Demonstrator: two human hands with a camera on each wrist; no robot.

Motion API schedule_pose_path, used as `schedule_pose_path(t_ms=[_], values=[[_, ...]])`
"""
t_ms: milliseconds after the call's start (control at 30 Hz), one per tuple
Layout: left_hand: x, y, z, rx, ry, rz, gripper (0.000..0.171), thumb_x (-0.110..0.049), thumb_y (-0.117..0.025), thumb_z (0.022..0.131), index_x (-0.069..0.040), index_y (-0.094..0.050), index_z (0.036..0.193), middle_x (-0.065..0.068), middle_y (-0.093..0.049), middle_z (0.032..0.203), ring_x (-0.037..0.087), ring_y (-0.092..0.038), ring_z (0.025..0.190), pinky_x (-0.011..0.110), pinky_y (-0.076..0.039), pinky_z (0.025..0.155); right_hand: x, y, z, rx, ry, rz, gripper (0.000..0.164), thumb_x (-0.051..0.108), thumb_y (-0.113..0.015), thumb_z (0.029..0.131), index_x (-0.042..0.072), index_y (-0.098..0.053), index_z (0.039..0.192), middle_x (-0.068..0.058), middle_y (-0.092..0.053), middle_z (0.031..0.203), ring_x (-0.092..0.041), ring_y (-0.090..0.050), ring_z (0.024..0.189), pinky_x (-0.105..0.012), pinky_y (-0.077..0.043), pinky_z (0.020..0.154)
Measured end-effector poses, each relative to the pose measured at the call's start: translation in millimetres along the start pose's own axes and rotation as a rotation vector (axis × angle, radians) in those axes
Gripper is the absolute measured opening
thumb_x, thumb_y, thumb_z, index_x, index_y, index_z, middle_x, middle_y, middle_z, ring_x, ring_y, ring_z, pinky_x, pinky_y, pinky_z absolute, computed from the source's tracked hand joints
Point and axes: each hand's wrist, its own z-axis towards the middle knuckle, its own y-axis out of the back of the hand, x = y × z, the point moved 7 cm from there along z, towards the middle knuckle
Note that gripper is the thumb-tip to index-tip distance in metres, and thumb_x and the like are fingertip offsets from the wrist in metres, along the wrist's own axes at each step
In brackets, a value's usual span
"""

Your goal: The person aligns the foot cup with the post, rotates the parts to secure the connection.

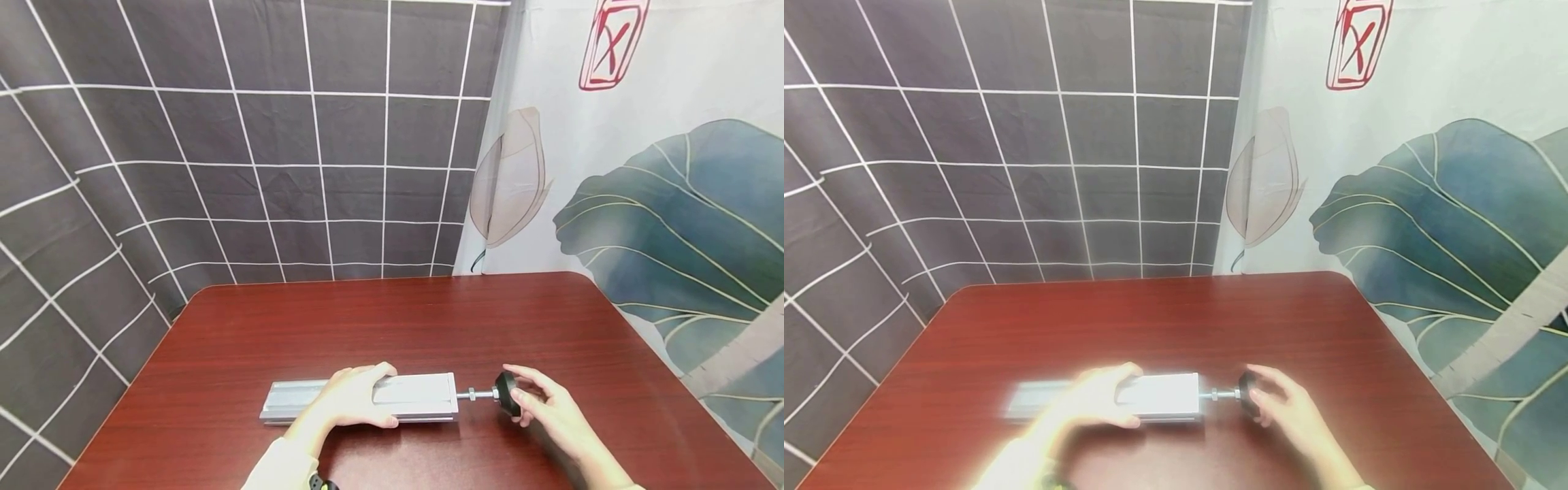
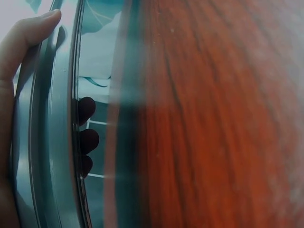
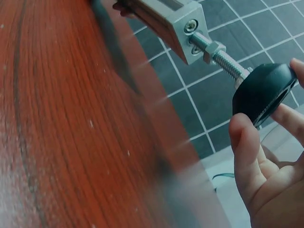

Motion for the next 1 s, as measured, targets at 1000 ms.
schedule_pose_path(t_ms=[1000], values=[[1.8, 8.5, 2.3, -0.023, -0.010, 0.002, 0.067, -0.061, -0.073, 0.057, -0.036, -0.054, 0.117, -0.015, -0.063, 0.107, 0.006, -0.060, 0.091, 0.036, -0.044, 0.080, 13.9, 1.1, 4.1, -0.077, -0.026, -0.120, 0.032, 0.010, -0.052, 0.095, 0.010, -0.054, 0.127, -0.004, -0.059, 0.095, -0.025, -0.055, 0.054, -0.030, -0.044, 0.049]])
